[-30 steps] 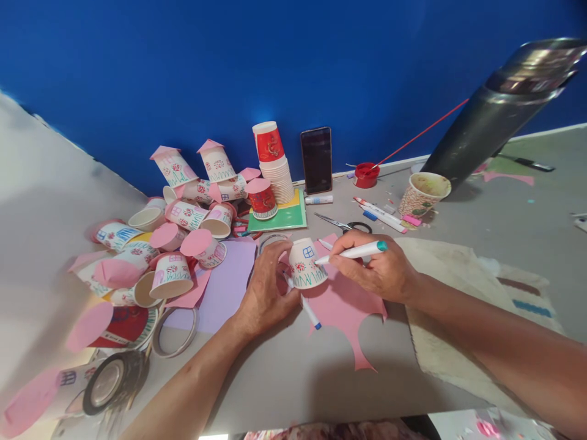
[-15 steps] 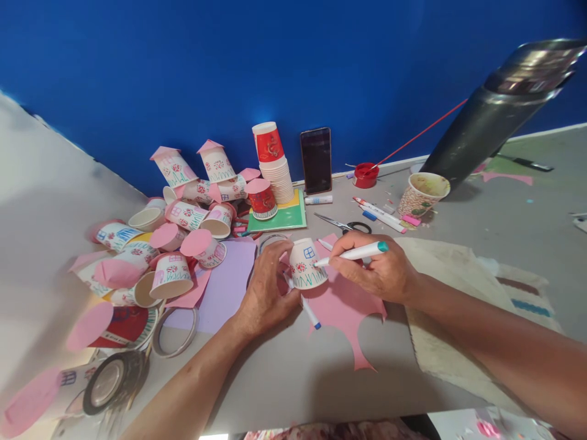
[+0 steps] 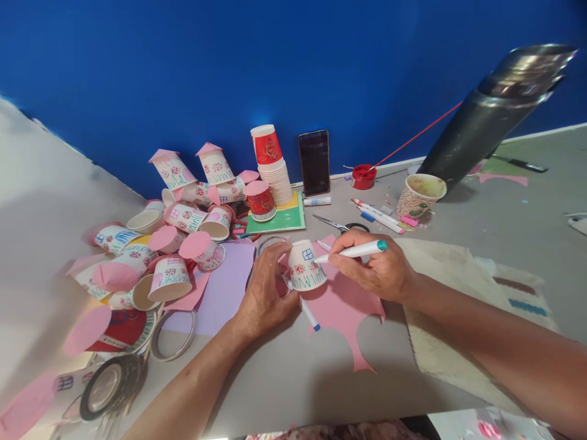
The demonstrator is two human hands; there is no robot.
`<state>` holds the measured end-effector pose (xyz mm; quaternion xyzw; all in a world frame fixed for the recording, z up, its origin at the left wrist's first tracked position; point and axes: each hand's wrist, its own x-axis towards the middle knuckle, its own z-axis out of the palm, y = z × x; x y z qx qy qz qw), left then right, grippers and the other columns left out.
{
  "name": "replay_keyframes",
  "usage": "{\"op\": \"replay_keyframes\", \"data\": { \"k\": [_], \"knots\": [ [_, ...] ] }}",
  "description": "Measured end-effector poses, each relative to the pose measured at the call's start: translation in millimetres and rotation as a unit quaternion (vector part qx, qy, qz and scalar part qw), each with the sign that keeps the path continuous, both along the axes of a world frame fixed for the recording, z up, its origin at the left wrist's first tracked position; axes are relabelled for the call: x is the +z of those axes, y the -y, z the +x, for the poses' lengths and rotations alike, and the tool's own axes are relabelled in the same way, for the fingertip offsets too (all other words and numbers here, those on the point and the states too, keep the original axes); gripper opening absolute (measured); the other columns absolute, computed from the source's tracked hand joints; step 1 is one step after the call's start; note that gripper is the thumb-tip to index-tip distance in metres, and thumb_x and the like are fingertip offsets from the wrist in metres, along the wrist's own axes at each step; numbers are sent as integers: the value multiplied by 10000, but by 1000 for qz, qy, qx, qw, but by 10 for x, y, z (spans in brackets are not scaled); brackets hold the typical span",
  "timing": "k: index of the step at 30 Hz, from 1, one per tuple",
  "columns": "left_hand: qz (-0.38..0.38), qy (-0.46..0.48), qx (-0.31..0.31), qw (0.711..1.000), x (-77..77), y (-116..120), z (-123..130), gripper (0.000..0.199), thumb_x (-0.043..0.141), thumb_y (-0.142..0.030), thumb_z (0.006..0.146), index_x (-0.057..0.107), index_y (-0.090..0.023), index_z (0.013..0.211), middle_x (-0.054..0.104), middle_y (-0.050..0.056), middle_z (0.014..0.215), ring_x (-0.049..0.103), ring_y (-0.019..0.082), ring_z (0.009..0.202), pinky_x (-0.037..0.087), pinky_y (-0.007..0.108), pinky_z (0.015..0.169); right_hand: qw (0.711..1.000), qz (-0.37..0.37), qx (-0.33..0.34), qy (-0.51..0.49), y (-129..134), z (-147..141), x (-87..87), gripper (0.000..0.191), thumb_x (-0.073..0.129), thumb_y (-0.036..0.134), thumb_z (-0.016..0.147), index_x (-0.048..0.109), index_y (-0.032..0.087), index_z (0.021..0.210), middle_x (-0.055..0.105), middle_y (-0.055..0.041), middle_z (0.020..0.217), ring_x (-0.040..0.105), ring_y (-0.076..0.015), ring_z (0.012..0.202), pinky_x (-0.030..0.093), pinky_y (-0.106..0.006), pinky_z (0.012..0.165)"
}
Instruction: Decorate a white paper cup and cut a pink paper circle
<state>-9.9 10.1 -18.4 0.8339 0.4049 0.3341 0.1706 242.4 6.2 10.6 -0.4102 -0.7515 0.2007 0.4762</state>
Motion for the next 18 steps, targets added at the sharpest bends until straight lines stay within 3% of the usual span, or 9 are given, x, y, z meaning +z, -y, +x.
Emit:
{"op": "replay_keyframes", "data": {
  "k": [9, 13, 18],
  "knots": [
    [-1, -3, 5, 1000, 11, 1, -3, 751, 740, -123, 795, 448, -268, 1472, 589, 139, 1451, 597, 326, 1350, 520, 514, 1100, 1000, -4, -8, 0, -12, 12, 4, 139, 654, 278, 932, 700, 200, 827, 702, 2, 694, 533, -113, 534, 441, -246, 558],
    [6, -5, 1, 1000, 12, -2, -5, 760, 740, -123, 796, 437, -270, 1478, 585, 143, 1461, 588, 330, 1366, 510, 523, 1112, 1000, 23, -2, -18, -19, 7, -16, 129, 665, 278, 928, 691, 205, 824, 669, 24, 654, 482, -98, 494, 403, -244, 524],
    [-6, -11, 15, 1000, 15, 5, -6, 745, 747, -125, 797, 450, -264, 1466, 591, 145, 1464, 593, 335, 1364, 509, 524, 1111, 1000, -3, -6, 4, -7, 14, 7, 138, 656, 272, 926, 692, 197, 817, 674, 12, 664, 507, -107, 520, 413, -248, 537]
  ]
}}
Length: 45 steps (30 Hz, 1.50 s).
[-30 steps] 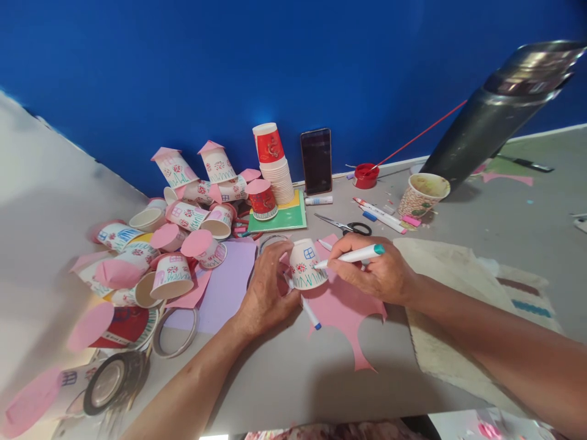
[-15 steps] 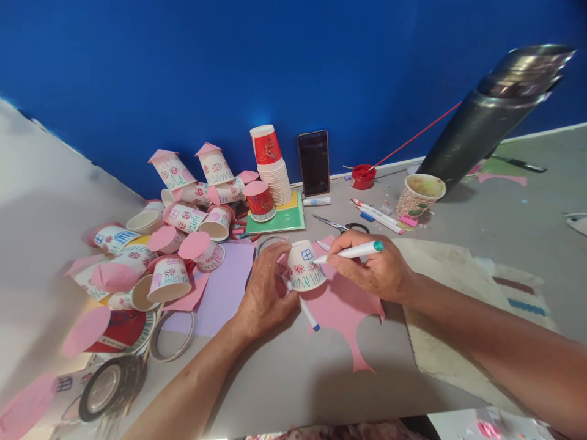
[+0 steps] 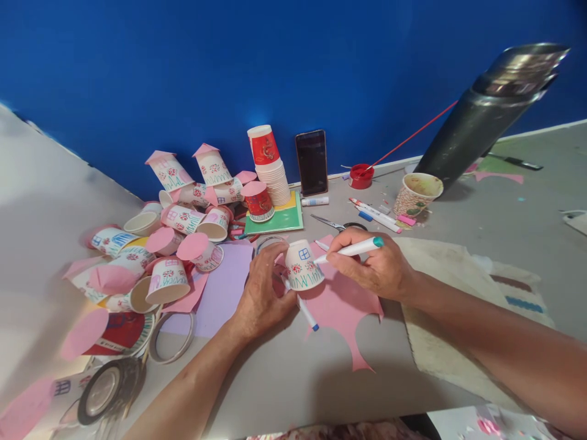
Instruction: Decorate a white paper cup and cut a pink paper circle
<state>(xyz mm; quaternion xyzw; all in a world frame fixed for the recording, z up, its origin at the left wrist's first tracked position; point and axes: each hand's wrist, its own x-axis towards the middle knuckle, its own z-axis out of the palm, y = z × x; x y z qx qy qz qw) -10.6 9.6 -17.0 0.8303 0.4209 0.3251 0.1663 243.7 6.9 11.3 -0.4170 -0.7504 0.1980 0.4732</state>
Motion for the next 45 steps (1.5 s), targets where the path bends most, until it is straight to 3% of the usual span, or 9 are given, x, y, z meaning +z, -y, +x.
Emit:
{"op": "replay_keyframes", "data": {
  "k": [11, 19, 45],
  "knots": [
    [-1, -8, 12, 1000, 8, -1, 4, 727, 754, -132, 802, 465, -262, 1456, 607, 133, 1458, 607, 322, 1356, 495, 505, 1122, 1000, 9, 11, 5, -1, 4, 28, 136, 654, 257, 922, 684, 191, 807, 671, 16, 648, 496, -95, 501, 408, -224, 519],
    [5, -12, 10, 1000, -24, -17, -31, 725, 749, -146, 808, 454, -265, 1459, 605, 132, 1467, 604, 324, 1362, 495, 504, 1121, 999, 33, -3, -16, -37, -4, -82, 133, 658, 274, 922, 685, 199, 816, 644, 32, 630, 477, -91, 493, 388, -227, 514],
    [1, -24, 14, 1000, -5, -10, -28, 785, 710, -74, 752, 442, -259, 1466, 600, 140, 1465, 609, 340, 1353, 517, 513, 1103, 999, 10, -3, -32, -36, -18, -70, 136, 662, 275, 930, 688, 194, 825, 643, 32, 631, 472, -89, 495, 383, -223, 506]
  ]
}}
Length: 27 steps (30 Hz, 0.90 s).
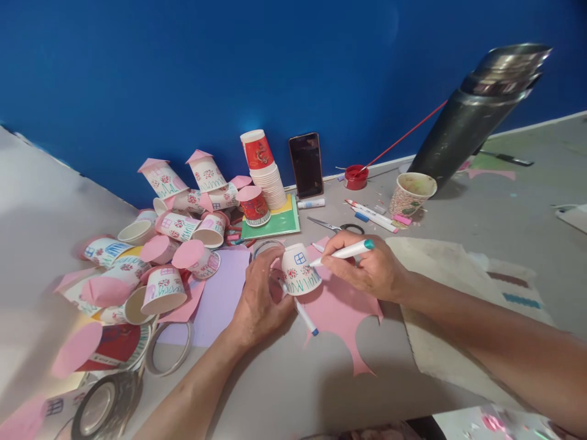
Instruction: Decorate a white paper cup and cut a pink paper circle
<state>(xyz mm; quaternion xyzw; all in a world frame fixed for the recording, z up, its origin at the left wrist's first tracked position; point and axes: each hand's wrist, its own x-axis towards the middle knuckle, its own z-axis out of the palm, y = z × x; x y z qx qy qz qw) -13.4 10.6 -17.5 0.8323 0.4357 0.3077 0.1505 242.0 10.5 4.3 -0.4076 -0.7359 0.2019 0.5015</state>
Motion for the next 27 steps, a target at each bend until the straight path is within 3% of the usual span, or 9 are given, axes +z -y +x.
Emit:
{"op": "replay_keyframes", "data": {
  "k": [9, 16, 21, 27],
  "knots": [
    [3, 3, 8, 1000, -1, 13, 14, 723, 728, -116, 787, 458, -257, 1443, 612, 132, 1446, 634, 323, 1308, 524, 496, 1081, 1000, -4, 7, 12, -4, 24, -34, 150, 660, 308, 935, 684, 201, 832, 632, 31, 622, 470, -98, 494, 386, -240, 511],
    [-3, 16, 6, 1000, 24, 25, 44, 691, 778, -194, 826, 468, -268, 1439, 623, 129, 1448, 638, 324, 1307, 512, 502, 1083, 999, -26, 17, 38, 46, 33, 86, 142, 650, 273, 927, 664, 203, 804, 652, 15, 632, 502, -111, 518, 402, -243, 522],
    [10, 14, 3, 1000, 15, 22, 39, 697, 767, -168, 823, 461, -262, 1442, 618, 131, 1451, 634, 321, 1316, 510, 490, 1078, 999, -21, 25, 30, 54, 17, 114, 138, 649, 254, 918, 664, 196, 794, 643, 25, 613, 466, -95, 484, 386, -235, 498],
    [10, 9, -5, 1000, -9, 14, 12, 713, 758, -160, 816, 449, -258, 1451, 603, 137, 1462, 618, 325, 1339, 501, 492, 1093, 999, -19, 31, 22, 75, 14, 136, 123, 649, 251, 912, 674, 196, 805, 684, 8, 652, 525, -108, 525, 412, -237, 520]
  ]
}}
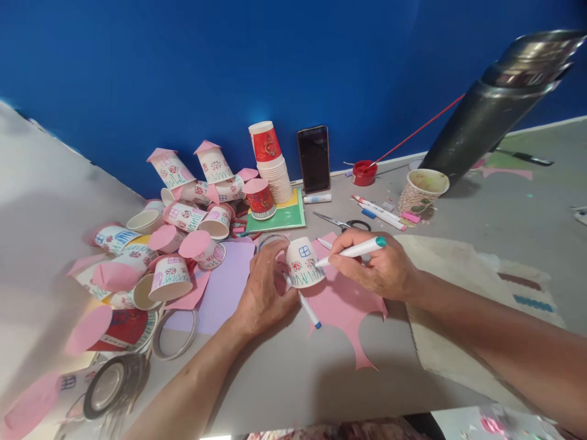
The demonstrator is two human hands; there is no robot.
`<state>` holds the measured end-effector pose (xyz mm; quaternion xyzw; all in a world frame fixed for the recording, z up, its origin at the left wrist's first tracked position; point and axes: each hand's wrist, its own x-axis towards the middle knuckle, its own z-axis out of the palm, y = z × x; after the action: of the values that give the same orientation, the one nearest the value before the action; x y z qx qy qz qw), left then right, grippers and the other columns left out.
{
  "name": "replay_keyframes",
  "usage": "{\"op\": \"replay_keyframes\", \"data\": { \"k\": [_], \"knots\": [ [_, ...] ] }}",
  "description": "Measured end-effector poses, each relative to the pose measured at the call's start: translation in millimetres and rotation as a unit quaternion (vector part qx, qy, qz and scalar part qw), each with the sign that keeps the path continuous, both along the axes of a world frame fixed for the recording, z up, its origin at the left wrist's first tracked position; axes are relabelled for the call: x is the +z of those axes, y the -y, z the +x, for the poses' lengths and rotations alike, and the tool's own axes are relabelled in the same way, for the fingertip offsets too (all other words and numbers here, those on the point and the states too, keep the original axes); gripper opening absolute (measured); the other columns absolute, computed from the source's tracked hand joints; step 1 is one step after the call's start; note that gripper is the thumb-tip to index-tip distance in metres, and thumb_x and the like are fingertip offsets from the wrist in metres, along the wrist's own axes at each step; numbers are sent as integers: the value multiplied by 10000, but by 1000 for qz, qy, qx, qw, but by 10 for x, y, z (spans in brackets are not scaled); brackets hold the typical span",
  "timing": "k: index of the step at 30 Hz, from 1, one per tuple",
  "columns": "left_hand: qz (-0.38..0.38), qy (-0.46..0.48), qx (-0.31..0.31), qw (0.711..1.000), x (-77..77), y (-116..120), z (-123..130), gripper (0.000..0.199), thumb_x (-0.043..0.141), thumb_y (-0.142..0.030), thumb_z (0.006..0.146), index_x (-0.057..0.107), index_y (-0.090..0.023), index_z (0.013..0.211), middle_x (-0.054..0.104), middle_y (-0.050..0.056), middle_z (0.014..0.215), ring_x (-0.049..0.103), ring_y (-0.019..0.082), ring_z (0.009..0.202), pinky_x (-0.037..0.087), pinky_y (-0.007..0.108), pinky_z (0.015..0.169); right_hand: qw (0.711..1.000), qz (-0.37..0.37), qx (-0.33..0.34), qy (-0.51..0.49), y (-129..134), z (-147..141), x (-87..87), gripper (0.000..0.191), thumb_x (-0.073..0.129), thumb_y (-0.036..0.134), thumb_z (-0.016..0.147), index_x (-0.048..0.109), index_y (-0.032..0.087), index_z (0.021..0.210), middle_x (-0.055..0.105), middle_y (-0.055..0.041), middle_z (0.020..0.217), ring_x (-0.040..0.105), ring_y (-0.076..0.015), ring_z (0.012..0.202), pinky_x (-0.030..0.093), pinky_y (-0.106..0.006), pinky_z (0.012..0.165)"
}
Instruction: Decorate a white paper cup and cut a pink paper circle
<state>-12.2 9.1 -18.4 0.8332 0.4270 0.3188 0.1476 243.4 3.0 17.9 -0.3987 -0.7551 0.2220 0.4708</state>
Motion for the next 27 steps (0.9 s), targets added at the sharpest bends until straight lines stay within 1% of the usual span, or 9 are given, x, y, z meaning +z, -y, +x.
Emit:
{"op": "replay_keyframes", "data": {
  "k": [5, 10, 13, 17, 21, 23, 27],
  "knots": [
    [0, -1, -6, 1000, -10, -2, -4, 730, 749, -153, 812, 434, -268, 1460, 587, 139, 1481, 592, 327, 1377, 481, 506, 1126, 1000, 3, 12, 8, 1, -16, -7, 137, 649, 257, 919, 674, 198, 798, 688, 7, 658, 500, -102, 516, 385, -237, 498],
    [-3, -2, -6, 1000, 4, -1, 2, 730, 748, -151, 808, 433, -268, 1455, 588, 140, 1484, 584, 329, 1388, 474, 513, 1134, 1000, 6, 2, 0, 2, -27, -20, 136, 645, 252, 921, 678, 195, 802, 690, 4, 662, 506, -98, 510, 385, -230, 488],
    [-7, 1, -3, 1000, 6, -1, 3, 734, 743, -142, 802, 435, -269, 1455, 589, 140, 1486, 588, 334, 1382, 481, 515, 1127, 1000, 2, 3, 9, 5, -26, -16, 133, 647, 255, 914, 671, 202, 794, 677, 10, 645, 498, -102, 509, 390, -234, 499],
    [-11, -1, 0, 1000, 0, 0, -6, 745, 734, -127, 791, 431, -270, 1456, 583, 143, 1495, 584, 341, 1388, 484, 521, 1123, 1000, -4, -12, 11, 2, -24, 0, 129, 640, 248, 904, 665, 203, 786, 670, 11, 638, 496, -103, 506, 403, -236, 511],
    [-9, -1, -2, 1000, 0, 3, -14, 742, 735, -124, 789, 432, -266, 1451, 587, 142, 1487, 586, 335, 1384, 478, 515, 1129, 1000, -4, -7, 13, -8, -15, 8, 138, 639, 254, 903, 671, 197, 781, 658, 20, 618, 478, -96, 486, 394, -234, 499],
    [-11, -3, -1, 1000, 1, 3, -15, 741, 732, -122, 787, 434, -266, 1449, 586, 141, 1489, 592, 333, 1375, 483, 510, 1121, 1000, -10, -16, 12, -14, -9, 4, 139, 641, 265, 905, 675, 195, 790, 664, 14, 629, 488, -98, 490, 398, -236, 500],
    [-11, -2, 2, 1000, 8, -1, -11, 719, 749, -163, 804, 442, -271, 1446, 595, 139, 1478, 593, 335, 1369, 485, 515, 1120, 999, -18, -21, 16, -24, -3, -7, 140, 648, 276, 902, 664, 207, 781, 670, 8, 636, 506, -111, 510, 412, -245, 521]
  ]
}}
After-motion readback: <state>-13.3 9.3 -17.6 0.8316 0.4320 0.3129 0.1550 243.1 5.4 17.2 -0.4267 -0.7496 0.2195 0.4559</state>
